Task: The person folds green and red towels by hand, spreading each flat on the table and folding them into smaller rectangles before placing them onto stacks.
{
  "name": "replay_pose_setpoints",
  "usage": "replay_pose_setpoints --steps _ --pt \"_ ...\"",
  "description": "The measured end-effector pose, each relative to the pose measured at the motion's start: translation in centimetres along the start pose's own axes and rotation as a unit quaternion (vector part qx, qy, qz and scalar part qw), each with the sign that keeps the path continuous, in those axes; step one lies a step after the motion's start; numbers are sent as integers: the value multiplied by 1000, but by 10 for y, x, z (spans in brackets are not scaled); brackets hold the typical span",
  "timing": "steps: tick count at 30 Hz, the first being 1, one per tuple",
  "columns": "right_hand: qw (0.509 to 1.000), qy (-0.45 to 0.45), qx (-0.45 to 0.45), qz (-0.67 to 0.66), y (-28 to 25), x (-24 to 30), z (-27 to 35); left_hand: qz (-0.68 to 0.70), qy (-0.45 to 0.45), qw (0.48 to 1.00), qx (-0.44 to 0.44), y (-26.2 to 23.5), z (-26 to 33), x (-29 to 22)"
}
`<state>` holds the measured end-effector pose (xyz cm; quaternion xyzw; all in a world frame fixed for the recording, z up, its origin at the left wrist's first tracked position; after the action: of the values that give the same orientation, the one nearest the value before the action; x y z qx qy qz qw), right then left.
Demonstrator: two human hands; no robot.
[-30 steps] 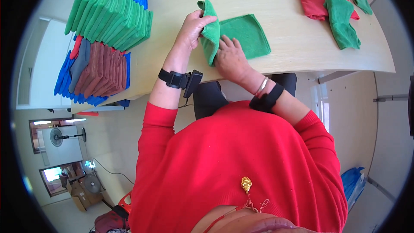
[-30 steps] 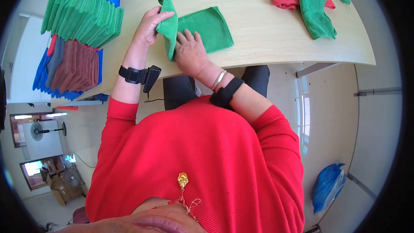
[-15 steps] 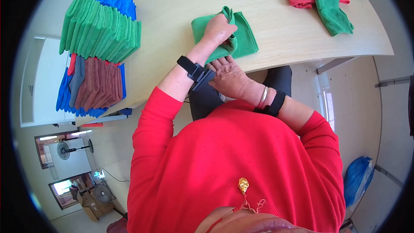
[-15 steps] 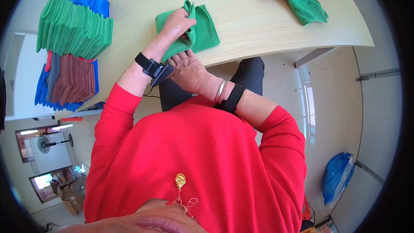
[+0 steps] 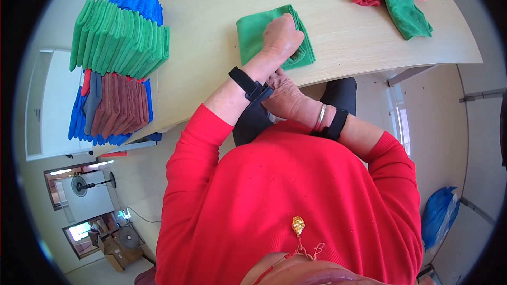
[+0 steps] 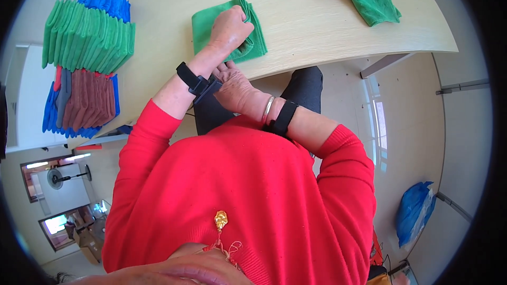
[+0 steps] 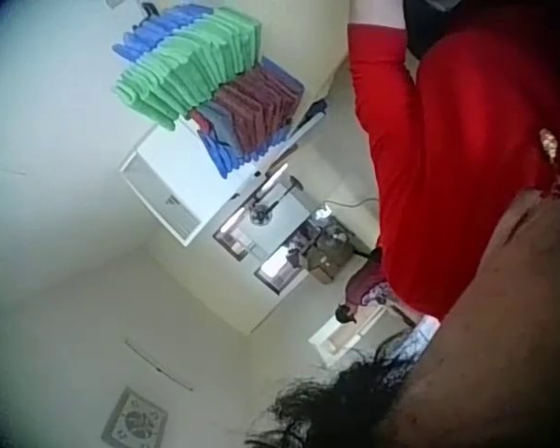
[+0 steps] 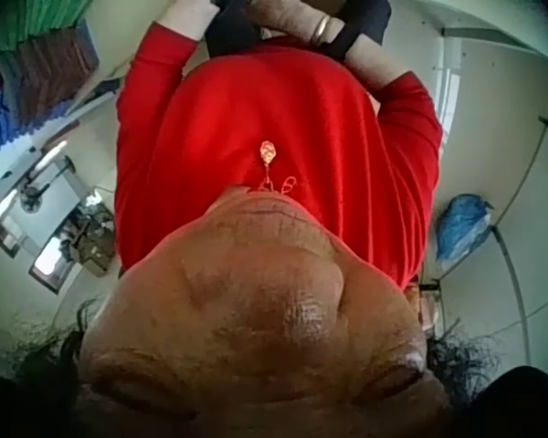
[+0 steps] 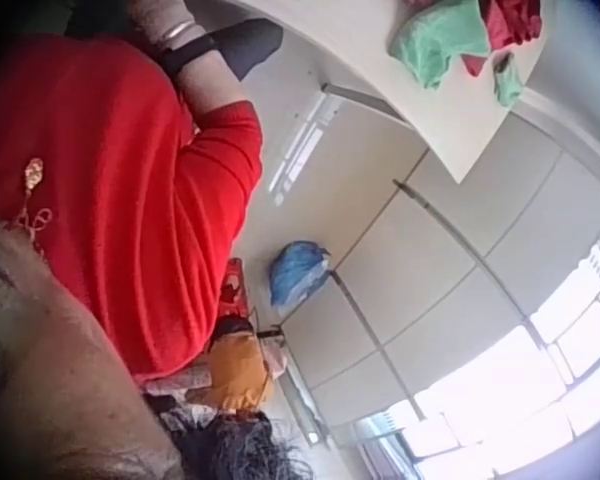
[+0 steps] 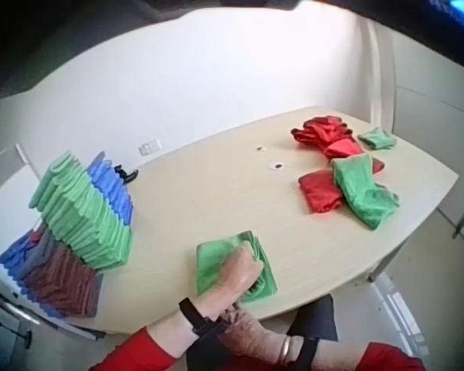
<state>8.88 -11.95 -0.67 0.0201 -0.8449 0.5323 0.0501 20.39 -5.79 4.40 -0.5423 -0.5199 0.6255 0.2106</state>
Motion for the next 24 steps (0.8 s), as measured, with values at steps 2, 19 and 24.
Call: replay_pose_setpoints --steps 2,19,24 --pt "1000 -1 6 0 -3 2 -3 -13 1 1000 -13 1 1 4" --pt "1000 23 3 4 -15 -3 0 -167 278 944 -58 -38 44 79" --pt "999 1 19 34 -29 -1 0 -174 150 973 17 -17 34 87"
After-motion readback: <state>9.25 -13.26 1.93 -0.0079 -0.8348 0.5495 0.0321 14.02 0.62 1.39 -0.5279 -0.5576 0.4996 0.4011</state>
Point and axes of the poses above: each hand's wrist, its own z-axis away from the middle knuckle, its own y-axis out of the palm, x = y × z, the point moved 6 cm from there along -z, towards the middle knuckle, and after that the axes turned 3 degrees about -y, right-handed, at the moved point
